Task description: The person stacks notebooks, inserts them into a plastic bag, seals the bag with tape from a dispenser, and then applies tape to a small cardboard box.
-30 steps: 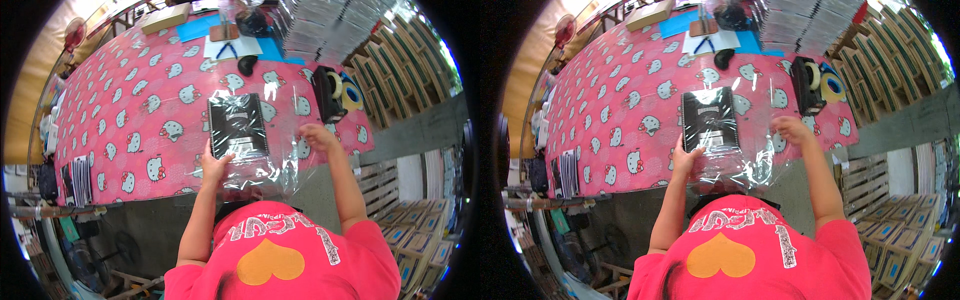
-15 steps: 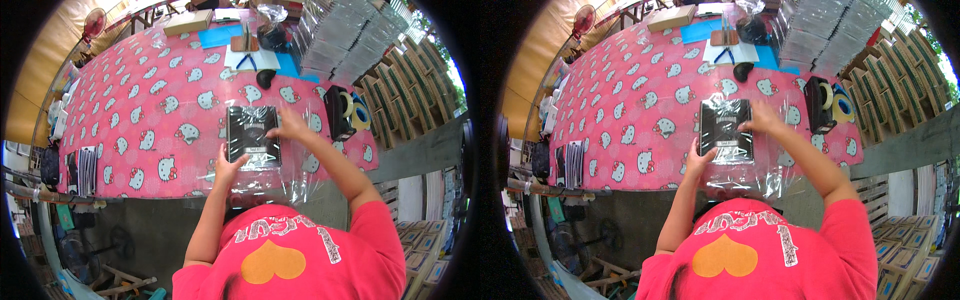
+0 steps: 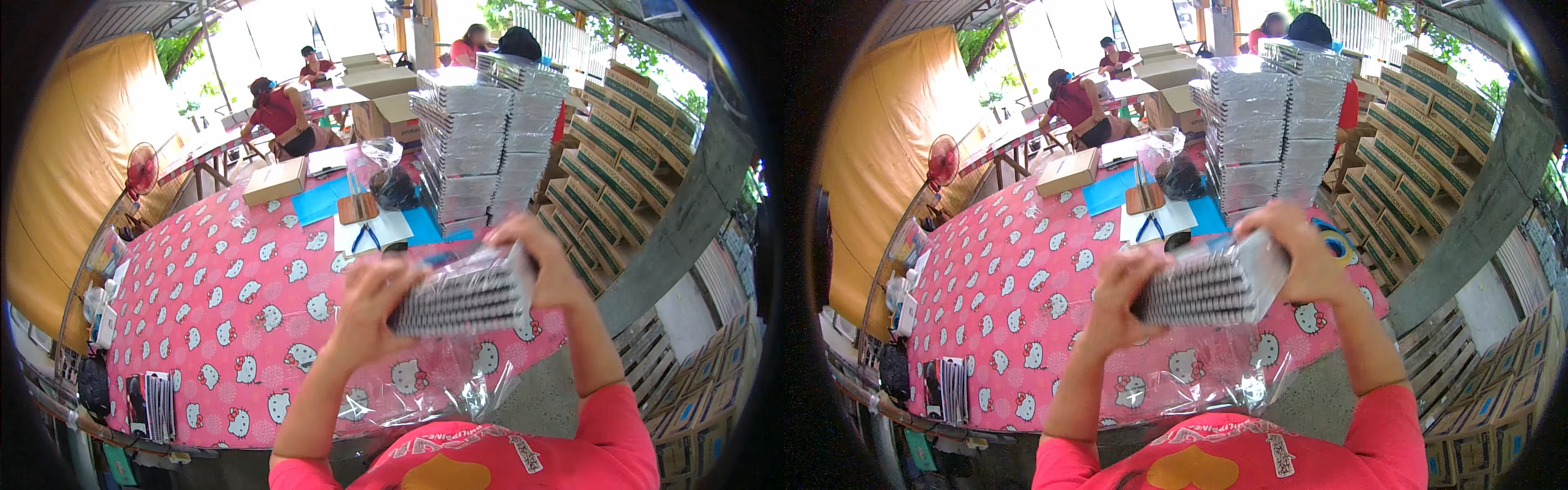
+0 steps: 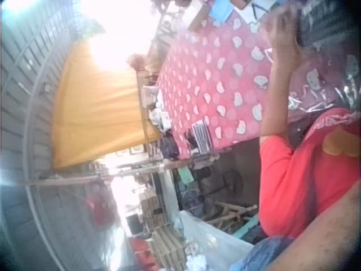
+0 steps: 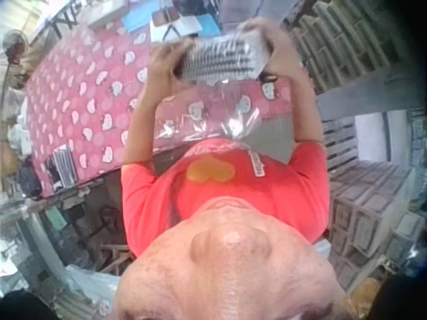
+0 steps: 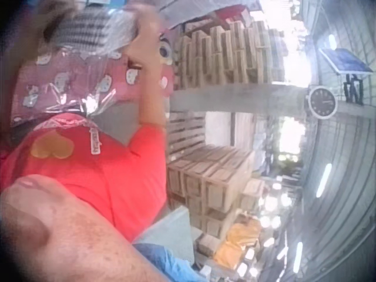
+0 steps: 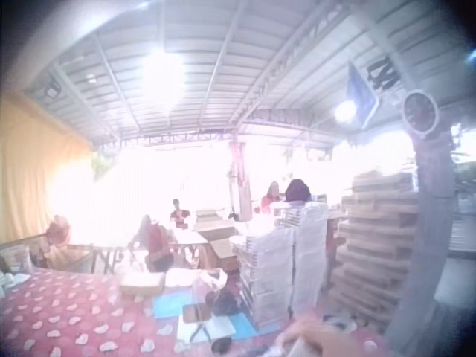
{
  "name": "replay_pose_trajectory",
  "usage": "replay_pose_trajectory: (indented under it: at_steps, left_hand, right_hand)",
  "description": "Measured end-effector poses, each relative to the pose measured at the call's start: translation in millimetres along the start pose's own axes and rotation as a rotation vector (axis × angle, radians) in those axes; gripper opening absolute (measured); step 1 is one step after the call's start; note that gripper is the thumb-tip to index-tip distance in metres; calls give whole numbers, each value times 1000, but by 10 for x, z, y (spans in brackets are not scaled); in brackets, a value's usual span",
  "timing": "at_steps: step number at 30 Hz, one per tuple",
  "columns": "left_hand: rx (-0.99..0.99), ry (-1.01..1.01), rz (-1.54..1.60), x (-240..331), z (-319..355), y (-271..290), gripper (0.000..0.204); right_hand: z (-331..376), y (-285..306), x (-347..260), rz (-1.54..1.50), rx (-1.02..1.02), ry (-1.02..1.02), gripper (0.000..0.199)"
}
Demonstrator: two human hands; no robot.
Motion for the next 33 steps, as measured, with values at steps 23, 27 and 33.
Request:
replay_pose_trajectory:
  at_steps: [23, 27, 33]
  left_hand:
    - [-388, 1048, -520, -1097, 2937, -1253, 75]
    - [-426, 958, -504, -1374, 2771, -1319, 77]
    - [-513, 926, -321, -973, 2632, -1369, 79]
  right_hand:
    - [-765, -403, 1137, 250, 133, 24, 49]
    - [910, -1521, 980, 175, -232, -135, 51]
    - [2427, -1921, 1252, 214, -313, -753, 74]
Point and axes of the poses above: each hand's wrist, its own z-axis away from the middle knuckle, its own y-axis out of the back of the hand, x = y × z, the point moved 7 cm from there along -z, towards the middle knuckle, and after that the axes turned 5 degrees about z, right-handed, at the moved point
